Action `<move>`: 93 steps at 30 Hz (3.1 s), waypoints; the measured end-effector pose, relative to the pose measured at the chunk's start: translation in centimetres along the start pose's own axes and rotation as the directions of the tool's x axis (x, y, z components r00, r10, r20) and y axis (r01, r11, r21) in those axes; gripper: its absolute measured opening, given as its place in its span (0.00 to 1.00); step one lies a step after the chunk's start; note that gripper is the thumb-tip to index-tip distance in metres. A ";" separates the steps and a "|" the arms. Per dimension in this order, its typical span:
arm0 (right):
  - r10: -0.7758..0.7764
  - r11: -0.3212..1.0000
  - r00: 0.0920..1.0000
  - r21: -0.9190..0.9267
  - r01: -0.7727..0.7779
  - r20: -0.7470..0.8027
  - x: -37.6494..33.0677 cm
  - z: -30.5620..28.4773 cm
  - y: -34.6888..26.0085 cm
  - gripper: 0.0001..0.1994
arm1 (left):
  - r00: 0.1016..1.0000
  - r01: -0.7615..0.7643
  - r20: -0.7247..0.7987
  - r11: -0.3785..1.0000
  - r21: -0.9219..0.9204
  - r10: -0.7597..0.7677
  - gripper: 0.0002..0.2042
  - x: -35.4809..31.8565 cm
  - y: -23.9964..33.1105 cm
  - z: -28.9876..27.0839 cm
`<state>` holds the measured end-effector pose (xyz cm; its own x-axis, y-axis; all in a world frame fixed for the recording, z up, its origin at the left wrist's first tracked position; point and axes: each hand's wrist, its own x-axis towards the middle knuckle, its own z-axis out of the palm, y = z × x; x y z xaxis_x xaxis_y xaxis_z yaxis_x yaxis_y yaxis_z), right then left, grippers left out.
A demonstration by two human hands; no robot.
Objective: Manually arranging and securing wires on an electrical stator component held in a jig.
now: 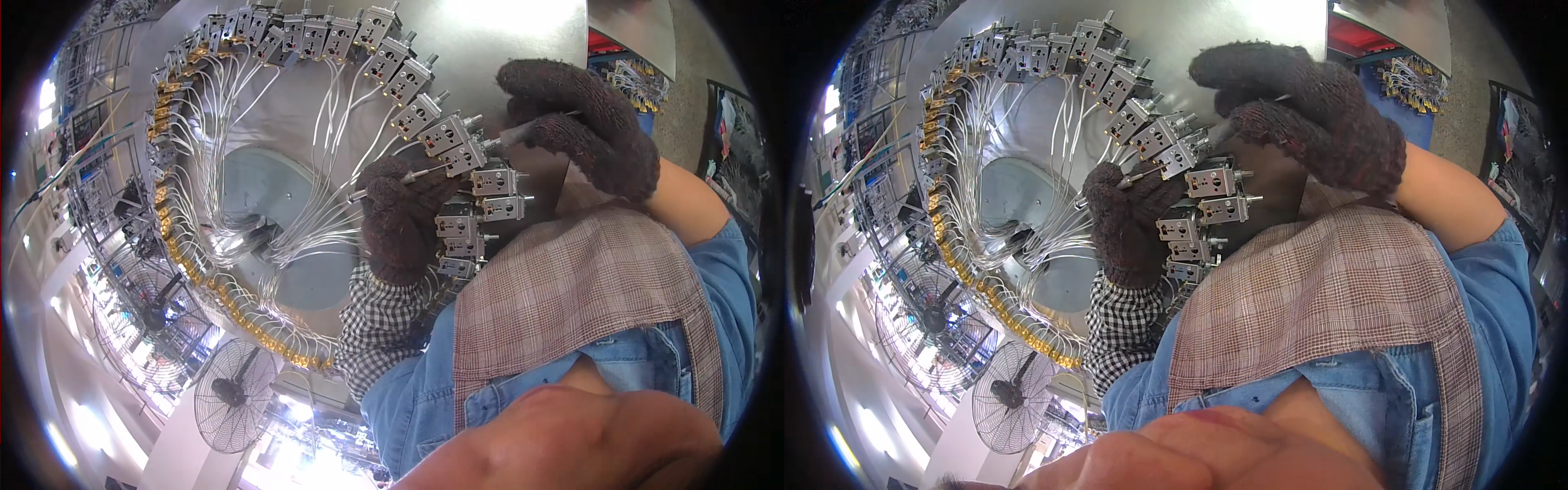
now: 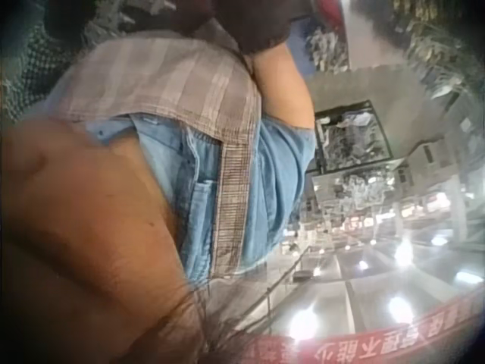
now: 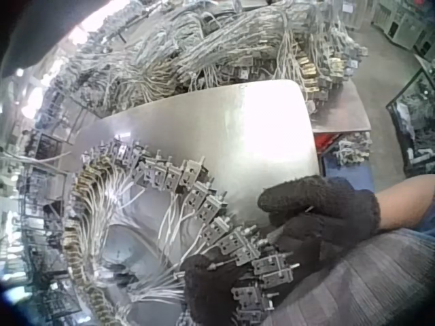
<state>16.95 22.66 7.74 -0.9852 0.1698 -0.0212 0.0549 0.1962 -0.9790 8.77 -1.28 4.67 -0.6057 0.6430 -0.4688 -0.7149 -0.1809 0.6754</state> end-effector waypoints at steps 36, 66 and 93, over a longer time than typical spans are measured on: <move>0.081 0.988 0.997 -0.134 -0.078 0.018 -0.2 -0.5 -0.9 0.17 | 0.998 -0.061 0.015 0.998 -0.033 0.062 0.22 0.8 -0.1 0.8; 0.394 0.884 0.918 0.254 -0.394 0.052 -0.5 -0.2 -0.7 0.15 | 0.996 -0.056 -0.056 0.987 0.153 0.065 0.14 0.4 0.4 1.5; 0.266 0.351 0.936 0.881 -0.317 0.231 3.1 2.1 2.3 0.20 | 0.989 -0.145 -0.017 0.981 0.126 0.148 0.16 3.3 1.1 1.2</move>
<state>13.67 21.64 4.96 -0.9449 -0.0119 -0.3273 0.1890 -0.8358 -0.5155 6.41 1.59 4.53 -0.7106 0.5964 -0.3733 -0.5700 -0.1769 0.8024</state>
